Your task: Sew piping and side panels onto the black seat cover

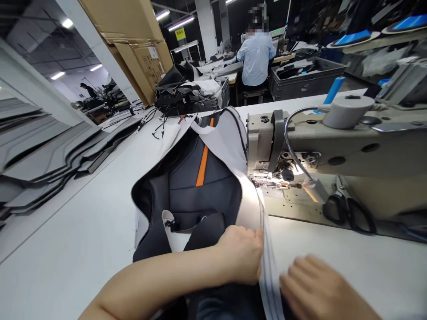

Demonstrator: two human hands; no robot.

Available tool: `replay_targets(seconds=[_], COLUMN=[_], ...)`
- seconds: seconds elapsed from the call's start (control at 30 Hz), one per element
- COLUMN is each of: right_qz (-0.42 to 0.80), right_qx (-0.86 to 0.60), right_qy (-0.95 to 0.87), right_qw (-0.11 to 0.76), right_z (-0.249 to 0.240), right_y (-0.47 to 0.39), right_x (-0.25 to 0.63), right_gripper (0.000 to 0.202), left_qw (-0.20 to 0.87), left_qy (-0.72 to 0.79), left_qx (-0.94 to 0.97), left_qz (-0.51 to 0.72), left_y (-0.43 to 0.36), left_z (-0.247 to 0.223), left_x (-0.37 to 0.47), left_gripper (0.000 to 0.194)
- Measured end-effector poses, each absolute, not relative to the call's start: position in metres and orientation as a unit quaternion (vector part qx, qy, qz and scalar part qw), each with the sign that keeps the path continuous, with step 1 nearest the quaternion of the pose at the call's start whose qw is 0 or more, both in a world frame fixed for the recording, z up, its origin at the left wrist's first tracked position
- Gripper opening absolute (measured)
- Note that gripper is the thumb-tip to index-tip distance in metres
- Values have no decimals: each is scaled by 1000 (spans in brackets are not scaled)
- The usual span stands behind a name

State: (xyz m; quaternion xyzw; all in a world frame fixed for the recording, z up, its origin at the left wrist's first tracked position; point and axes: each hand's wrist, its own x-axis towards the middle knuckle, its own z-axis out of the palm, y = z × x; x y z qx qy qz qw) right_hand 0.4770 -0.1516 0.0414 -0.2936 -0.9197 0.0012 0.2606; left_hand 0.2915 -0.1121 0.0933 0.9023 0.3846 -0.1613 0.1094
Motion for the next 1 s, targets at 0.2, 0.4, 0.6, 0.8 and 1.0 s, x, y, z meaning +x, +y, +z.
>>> replay_targets(seconds=[0.2,0.4,0.6,0.8,1.0], right_qz=[-25,24,86,95,196], right_qx=[-479,-464,-500,-578,-545], right_qy=[-843,-844,-801,-758,-751], right_qw=[242,269,318,288,317], right_z=[15,-4,-7,8,13], right_y=[-62,-40,-40,-43,-50], right_x=[484,454,452,450,447], right_gripper=[33,35,35,32,28], left_qw=[114,118,102,59,-42], left_qy=[407,439,464,463,369], left_qx=[893,875,865,871,924], left_qz=[-155,-167,-162,-154,-86], left_y=[-113,-100,-82,-67,-68], left_z=[93,88,82,76,75], left_x=[282,283,285,286,262], left_gripper=[75,80,80,77,71])
